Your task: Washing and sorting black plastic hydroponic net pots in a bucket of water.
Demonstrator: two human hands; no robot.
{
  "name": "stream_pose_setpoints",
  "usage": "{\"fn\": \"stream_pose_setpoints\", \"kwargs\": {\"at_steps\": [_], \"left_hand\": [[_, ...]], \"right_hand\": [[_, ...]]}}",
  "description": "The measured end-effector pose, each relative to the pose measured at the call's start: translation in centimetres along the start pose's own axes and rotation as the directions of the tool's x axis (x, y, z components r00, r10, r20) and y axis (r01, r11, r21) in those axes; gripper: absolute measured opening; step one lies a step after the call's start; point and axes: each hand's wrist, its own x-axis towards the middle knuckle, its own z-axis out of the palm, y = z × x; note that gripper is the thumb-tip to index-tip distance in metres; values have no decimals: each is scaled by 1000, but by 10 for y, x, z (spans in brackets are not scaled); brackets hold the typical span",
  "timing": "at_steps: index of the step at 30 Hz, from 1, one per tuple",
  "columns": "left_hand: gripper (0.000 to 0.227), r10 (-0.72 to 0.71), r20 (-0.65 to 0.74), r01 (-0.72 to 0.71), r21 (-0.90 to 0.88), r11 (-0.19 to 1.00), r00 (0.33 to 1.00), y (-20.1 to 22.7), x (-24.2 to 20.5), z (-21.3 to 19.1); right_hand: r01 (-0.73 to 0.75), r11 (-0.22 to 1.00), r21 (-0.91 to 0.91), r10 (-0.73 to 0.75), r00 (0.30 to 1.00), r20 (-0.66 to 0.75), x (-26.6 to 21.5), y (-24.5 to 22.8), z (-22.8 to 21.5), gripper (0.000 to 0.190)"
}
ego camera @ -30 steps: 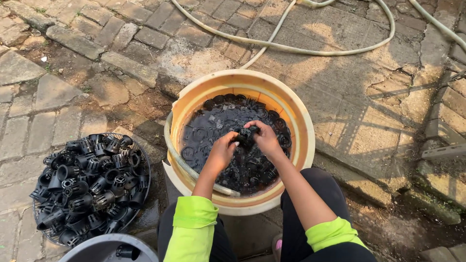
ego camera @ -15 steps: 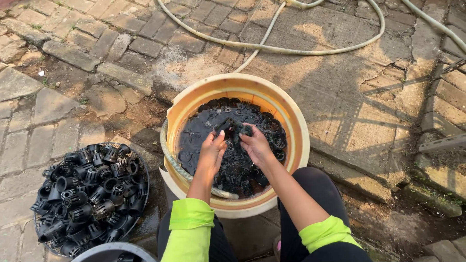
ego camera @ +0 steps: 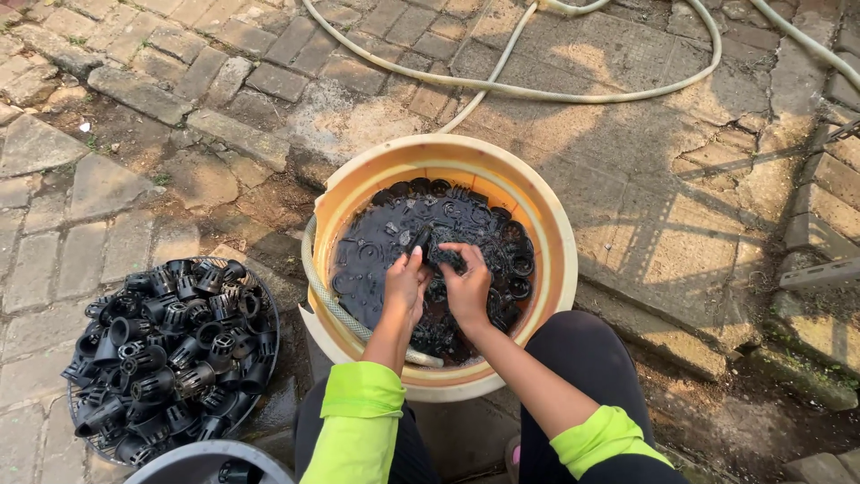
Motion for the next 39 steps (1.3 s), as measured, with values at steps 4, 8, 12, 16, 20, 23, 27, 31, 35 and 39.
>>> {"fn": "stream_pose_setpoints", "kwargs": {"at_steps": [4, 8, 12, 16, 20, 23, 27, 31, 35, 39], "left_hand": [[15, -1, -46, 5, 93, 996, 999, 13, -10, 10], [19, 109, -66, -73, 402, 913, 992, 18, -14, 10], [28, 231, -34, -173, 560, 810, 972, 14, -3, -1], [21, -27, 197, -94, 577, 811, 980, -3, 2, -15], [26, -33, 214, -143, 753, 642, 976, -4, 8, -16], [37, 239, 36, -39, 999, 5, 970, -54, 63, -69], [47, 236, -132, 181, 963, -199, 963, -96, 61, -85], [46, 126, -161, 187, 955, -231, 979, -121, 66, -94], [49, 319, -52, 168, 922, -349, 946, -135, 83, -110], [24, 84, -19, 62, 835, -547, 996, -147, 91, -121]], "right_hand": [[187, 977, -104, -187, 982, 16, 9, 0, 0, 34], [-102, 989, 111, 95, 993, 67, 40, 9, -16, 37], [-49, 999, -2, 49, 986, 162, 34, -1, -20, 36], [-66, 975, -212, 122, 957, 264, 50, 12, -30, 37], [-421, 907, 13, 380, 831, 406, 78, 58, -34, 36], [-482, 870, -105, 492, 833, 253, 69, 22, -33, 33], [-75, 801, -594, 188, 973, 130, 52, 54, -29, 30], [94, 675, -732, 311, 863, 397, 26, 115, -22, 37], [-91, 614, -784, 555, 756, 347, 33, 90, -15, 39], [96, 454, -886, 426, 850, 310, 26, 102, -28, 58]]}}
